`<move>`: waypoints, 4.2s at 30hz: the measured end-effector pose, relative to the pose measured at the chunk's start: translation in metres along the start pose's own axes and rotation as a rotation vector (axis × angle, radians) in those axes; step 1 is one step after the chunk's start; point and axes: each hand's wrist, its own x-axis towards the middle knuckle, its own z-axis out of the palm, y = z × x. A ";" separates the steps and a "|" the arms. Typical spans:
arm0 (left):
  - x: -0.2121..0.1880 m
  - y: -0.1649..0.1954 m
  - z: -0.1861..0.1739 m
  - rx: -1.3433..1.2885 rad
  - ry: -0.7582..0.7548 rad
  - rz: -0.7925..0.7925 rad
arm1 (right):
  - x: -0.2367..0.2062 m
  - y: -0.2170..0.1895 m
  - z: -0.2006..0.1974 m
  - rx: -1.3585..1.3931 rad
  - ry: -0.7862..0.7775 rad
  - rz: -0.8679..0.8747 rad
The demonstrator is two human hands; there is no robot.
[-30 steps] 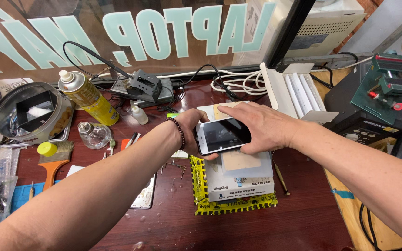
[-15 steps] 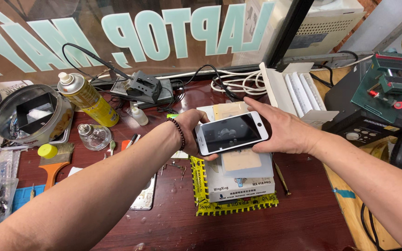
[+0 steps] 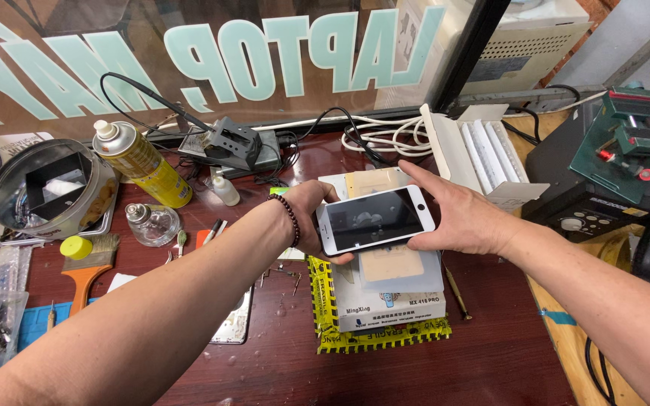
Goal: The person works inside an opened iPhone, pressing and seating components near the battery with their fingers. They then close the phone, press its edges, and tap and swipe on the screen to test it before setting it down.
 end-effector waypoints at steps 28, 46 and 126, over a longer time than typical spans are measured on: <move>-0.018 -0.010 -0.003 0.056 -0.018 0.065 | -0.005 0.003 0.001 0.038 0.056 -0.080; -0.047 -0.098 -0.077 -0.253 0.047 0.687 | -0.036 0.037 0.040 0.955 0.556 0.378; 0.067 -0.191 -0.143 0.980 0.846 0.463 | 0.036 -0.050 -0.009 -0.384 -0.206 -0.288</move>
